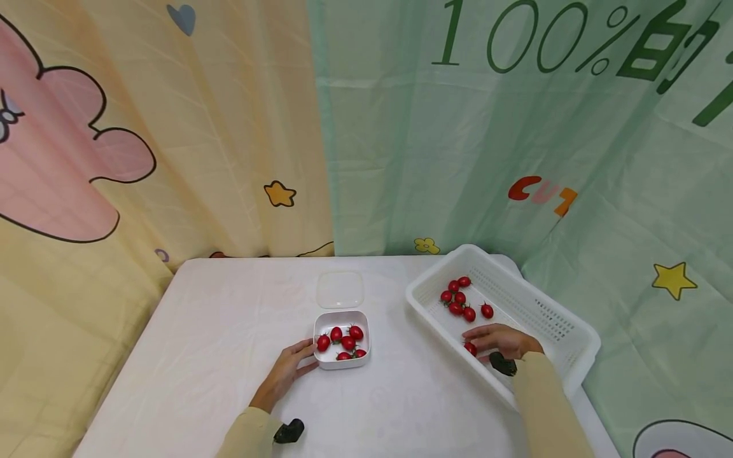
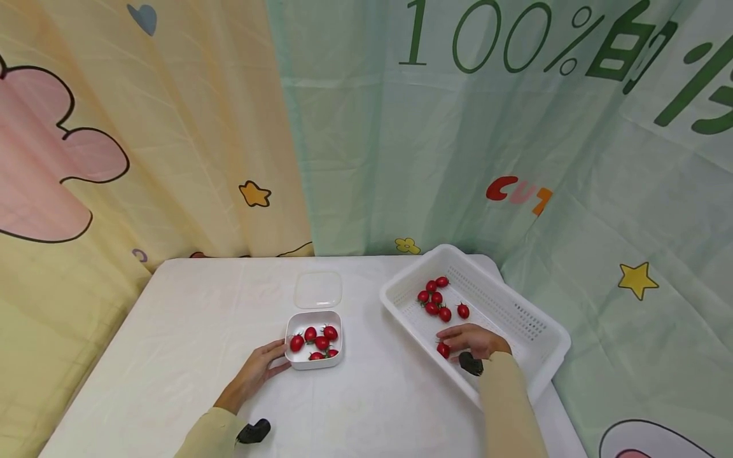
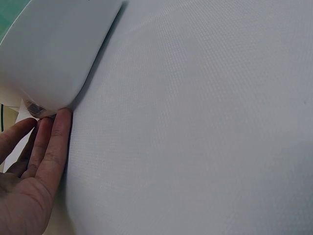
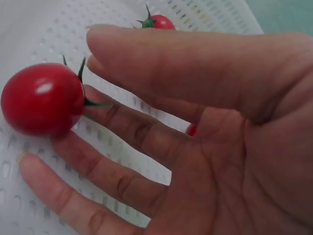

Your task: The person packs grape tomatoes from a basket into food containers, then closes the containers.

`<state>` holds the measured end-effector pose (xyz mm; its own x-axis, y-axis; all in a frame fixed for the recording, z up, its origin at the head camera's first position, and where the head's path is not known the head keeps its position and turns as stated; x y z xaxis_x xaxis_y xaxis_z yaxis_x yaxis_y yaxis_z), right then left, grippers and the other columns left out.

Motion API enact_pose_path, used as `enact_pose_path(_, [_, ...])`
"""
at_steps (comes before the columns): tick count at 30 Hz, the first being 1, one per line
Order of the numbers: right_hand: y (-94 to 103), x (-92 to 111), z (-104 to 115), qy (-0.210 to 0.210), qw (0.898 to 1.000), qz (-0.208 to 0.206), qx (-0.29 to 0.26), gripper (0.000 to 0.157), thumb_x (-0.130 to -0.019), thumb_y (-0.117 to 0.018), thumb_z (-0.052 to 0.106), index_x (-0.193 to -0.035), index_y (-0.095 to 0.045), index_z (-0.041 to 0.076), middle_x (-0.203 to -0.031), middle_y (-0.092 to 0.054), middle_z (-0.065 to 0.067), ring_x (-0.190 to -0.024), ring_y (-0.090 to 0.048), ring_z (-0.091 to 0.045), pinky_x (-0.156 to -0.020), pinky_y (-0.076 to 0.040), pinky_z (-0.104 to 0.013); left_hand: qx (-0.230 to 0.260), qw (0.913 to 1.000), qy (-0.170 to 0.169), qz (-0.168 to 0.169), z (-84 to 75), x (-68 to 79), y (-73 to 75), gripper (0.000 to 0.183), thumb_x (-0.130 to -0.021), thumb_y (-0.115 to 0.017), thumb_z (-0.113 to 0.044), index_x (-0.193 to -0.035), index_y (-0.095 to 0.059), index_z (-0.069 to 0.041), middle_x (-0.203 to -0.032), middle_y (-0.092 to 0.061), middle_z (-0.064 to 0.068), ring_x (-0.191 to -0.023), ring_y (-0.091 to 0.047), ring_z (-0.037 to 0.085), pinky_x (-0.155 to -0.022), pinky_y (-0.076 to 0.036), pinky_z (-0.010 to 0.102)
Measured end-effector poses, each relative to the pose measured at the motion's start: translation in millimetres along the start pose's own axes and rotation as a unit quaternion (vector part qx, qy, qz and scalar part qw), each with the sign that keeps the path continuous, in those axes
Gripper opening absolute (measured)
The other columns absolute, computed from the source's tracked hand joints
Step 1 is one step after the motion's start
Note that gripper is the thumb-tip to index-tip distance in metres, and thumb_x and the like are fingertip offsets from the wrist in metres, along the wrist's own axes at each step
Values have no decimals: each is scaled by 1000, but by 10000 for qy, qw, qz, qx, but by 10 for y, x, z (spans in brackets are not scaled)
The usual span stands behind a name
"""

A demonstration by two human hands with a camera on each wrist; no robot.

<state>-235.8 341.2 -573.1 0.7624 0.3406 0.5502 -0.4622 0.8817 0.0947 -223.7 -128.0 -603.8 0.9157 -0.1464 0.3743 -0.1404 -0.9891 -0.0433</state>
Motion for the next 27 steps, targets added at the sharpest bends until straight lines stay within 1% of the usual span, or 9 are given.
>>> enact_pose_path(1, [-13, -12, 8, -19, 10000, 65, -52, 36, -95, -58, 14, -126, -60, -3, -113, -67, -5, -98, -63, -21, -91, -53, -46, 1, 10000, 5, 1, 2, -1, 3, 56, -99, -54, -23, -140, -37, 12, -141, -41, 30, -123, -48, 39, -96, -50, 45])
enact_pose_path(5, [-59, -57, 50, 79, 9995, 269, 108, 34, -95, -57, 13, -125, -60, -3, -113, -66, -5, -100, -63, -21, -90, -53, -45, 24, 10000, 11, -2, 4, -14, 13, 56, -99, -53, -23, -140, -37, 12, -141, -40, 30, -123, -48, 39, -96, -50, 45])
enact_pose_path(11, [-138, -78, 117, 287, 9978, 498, 318, 34, -95, -57, 10, -124, -59, -8, -114, -67, -8, -100, -64, -21, -90, -53, -45, 57, 10000, 53, -41, 16, -18, 12, 56, -98, -55, -23, -139, -39, 12, -141, -41, 30, -123, -49, 39, -96, -50, 45])
enact_pose_path(18, [-193, -77, 181, 366, 9957, 805, 269, 35, -96, -54, 6, -125, -55, -13, -112, -67, -8, -98, -66, -19, -91, -55, -40, 81, 9999, 7, -97, 15, -8, 11, 55, -98, -56, -22, -138, -41, 12, -140, -42, 30, -121, -50, 38, -96, -50, 45])
enact_pose_path(22, [-217, -74, 204, 329, 9964, 758, 184, 34, -94, -57, 5, -123, -56, -13, -110, -67, -8, -96, -66, -20, -90, -55, -40, 104, 9999, -3, -73, 16, -7, 3, 55, -98, -55, -22, -138, -41, 12, -140, -42, 29, -122, -50, 38, -96, -50, 45])
enact_pose_path(27, [-232, -65, 206, 249, 9979, 593, 20, 34, -92, -63, 6, -121, -59, -11, -108, -68, -8, -95, -66, -22, -89, -55, -40, 76, 10000, -16, -57, 8, -4, -4, 56, -99, -55, -22, -139, -39, 13, -141, -41, 30, -123, -49, 39, -96, -50, 45])
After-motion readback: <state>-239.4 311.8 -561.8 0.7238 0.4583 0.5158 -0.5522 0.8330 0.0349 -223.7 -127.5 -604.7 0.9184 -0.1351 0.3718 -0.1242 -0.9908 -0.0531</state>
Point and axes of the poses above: each hand's wrist, its own x-axis away from the middle knuckle, its own y-axis out of the back of the hand, z = x × y, the point moved 6 cm from there along -x, towards the middle knuckle
